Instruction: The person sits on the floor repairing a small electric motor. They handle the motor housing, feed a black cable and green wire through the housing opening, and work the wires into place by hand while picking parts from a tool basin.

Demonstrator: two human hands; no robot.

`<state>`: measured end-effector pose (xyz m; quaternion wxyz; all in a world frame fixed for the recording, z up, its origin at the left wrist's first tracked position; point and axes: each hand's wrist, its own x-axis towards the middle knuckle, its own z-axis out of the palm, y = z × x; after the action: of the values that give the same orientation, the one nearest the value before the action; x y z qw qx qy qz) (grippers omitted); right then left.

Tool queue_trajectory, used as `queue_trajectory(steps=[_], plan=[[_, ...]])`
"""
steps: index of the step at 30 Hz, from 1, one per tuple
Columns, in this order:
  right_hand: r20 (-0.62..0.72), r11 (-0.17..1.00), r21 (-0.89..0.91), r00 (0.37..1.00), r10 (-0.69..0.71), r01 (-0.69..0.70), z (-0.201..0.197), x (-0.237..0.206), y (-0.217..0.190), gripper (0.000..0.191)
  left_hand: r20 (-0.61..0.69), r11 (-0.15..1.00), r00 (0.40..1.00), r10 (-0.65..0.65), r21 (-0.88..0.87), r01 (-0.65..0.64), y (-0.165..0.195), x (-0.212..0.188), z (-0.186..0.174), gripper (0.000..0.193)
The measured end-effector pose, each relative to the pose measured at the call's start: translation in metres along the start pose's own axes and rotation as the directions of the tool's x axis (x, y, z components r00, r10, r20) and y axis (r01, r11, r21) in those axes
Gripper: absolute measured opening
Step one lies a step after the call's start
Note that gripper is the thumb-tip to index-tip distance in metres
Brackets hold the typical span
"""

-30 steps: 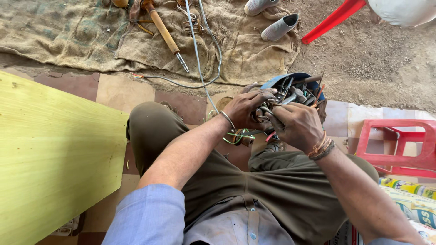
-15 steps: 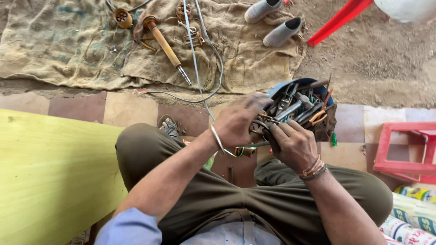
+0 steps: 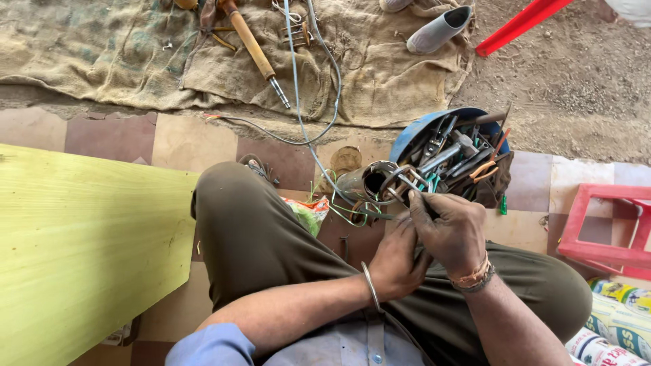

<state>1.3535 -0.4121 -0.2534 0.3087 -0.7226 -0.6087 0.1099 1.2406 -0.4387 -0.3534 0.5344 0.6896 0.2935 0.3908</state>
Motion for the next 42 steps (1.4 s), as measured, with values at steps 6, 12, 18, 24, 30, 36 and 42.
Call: queue_trajectory(steps=[6,12,18,24,30,36,42], plan=[[-0.121,0.998,-0.023,0.991,-0.056,0.053,-0.007,-0.001,-0.013,0.028,0.127,0.972,0.98,-0.15,-0.164,0.17,-0.005,-0.009,0.006,0.012],[0.041,0.98,0.114,0.986,0.161,-0.165,-0.012,0.011,0.024,0.009,0.149,0.912,0.974,-0.17,-0.35,0.212,0.01,-0.003,-0.006,0.036],[0.514,0.71,0.581,0.856,0.06,-0.398,0.014,0.008,0.047,0.064,0.08,0.754,0.968,-0.237,-0.613,0.235,0.017,0.023,-0.036,0.053],[0.304,0.316,0.906,0.952,-0.026,-0.28,0.071,-0.03,0.03,0.072,0.112,0.644,0.944,-0.31,-0.706,0.295,0.02,0.022,-0.049,0.05],[0.257,0.193,0.934,0.94,0.222,-0.301,0.094,-0.042,0.041,0.048,-0.004,0.824,0.942,-0.336,-0.485,0.292,0.048,0.051,-0.062,0.042],[-0.058,0.434,0.899,0.966,0.252,-0.059,0.097,-0.026,0.026,0.035,-0.118,0.92,0.941,-0.317,-0.279,0.275,0.07,0.078,-0.089,0.019],[-0.192,0.668,0.733,0.903,0.385,-0.129,0.082,-0.008,0.021,0.02,-0.179,0.95,0.978,0.111,0.307,-0.051,0.066,0.087,-0.114,0.029]])
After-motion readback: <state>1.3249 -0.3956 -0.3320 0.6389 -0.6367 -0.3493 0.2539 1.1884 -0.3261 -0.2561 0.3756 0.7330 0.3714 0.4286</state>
